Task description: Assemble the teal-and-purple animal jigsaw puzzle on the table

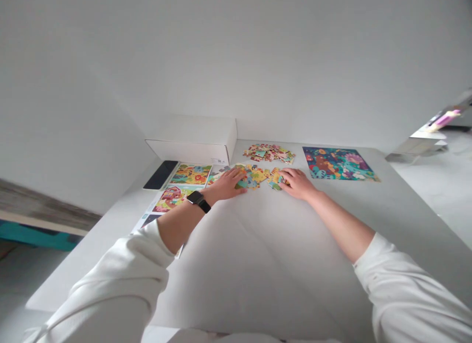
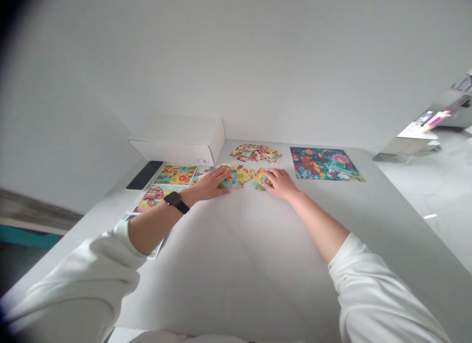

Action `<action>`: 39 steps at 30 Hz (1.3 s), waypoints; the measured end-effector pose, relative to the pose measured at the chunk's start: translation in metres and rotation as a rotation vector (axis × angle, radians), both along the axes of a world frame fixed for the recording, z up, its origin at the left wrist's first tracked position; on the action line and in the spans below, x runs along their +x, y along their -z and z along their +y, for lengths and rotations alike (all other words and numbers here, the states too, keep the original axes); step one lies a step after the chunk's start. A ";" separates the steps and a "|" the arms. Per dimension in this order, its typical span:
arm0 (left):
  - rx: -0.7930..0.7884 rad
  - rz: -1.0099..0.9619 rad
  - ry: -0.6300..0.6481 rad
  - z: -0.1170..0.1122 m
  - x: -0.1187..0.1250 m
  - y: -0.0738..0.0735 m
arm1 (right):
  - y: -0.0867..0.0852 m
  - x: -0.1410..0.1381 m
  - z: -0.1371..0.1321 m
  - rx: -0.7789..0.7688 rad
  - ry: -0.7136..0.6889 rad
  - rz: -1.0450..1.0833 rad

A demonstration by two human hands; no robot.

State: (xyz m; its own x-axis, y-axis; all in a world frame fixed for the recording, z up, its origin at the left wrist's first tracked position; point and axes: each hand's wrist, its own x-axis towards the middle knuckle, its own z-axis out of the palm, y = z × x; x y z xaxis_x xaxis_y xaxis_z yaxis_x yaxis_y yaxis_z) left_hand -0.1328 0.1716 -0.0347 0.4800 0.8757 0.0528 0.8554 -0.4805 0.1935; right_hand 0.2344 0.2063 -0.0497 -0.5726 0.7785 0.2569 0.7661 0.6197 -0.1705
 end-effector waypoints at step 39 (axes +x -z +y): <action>0.115 -0.170 -0.393 -0.005 0.017 0.013 | 0.012 0.038 -0.021 -0.042 0.070 -0.006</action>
